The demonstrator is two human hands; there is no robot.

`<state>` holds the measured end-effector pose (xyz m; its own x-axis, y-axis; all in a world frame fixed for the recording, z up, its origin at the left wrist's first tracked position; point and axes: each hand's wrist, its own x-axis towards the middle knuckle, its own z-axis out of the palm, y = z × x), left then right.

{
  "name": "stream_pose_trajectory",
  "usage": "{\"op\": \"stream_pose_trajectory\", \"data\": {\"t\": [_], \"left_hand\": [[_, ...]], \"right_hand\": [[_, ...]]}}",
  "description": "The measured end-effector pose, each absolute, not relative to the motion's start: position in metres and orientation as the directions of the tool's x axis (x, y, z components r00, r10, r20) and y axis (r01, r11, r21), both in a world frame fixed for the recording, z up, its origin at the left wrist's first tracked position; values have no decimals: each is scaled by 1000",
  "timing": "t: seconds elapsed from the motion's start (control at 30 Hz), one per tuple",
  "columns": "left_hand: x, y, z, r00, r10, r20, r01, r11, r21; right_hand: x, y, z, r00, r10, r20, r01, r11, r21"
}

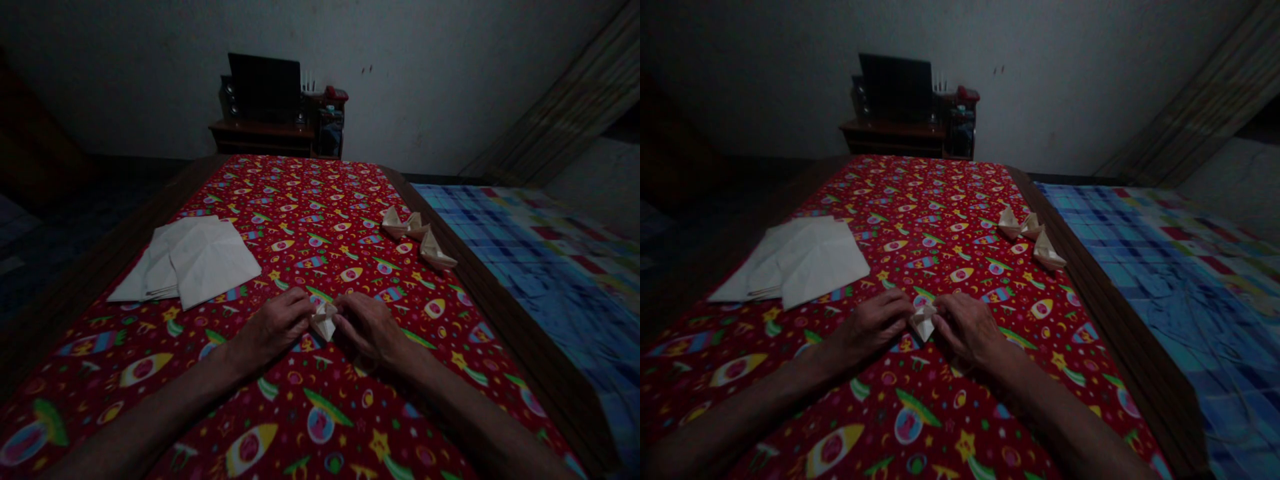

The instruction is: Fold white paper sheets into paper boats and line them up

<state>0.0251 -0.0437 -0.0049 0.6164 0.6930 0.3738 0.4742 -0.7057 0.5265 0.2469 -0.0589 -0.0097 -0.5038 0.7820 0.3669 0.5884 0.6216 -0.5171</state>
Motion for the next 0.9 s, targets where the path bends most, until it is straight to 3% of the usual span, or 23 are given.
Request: {"op": "stream_pose_trajectory", "data": {"t": [0.23,0.4,0.63,0.9], "left_hand": [[26,-47,-3,645,679,351,479,-717,507],[28,-50,3,688,644,335,496,-754,430],[23,-45,0,629,670,394,511,-739,439],[20,-39,0,539,729,421,525,-682,510]], "right_hand": [[246,-60,-1,-460,796,394,642,604,-472],[244,-60,1,-501,767,401,623,641,-448],[250,-56,-4,-428,816,388,555,576,-600],[259,-47,-11,-393,887,242,611,449,-652]]}}
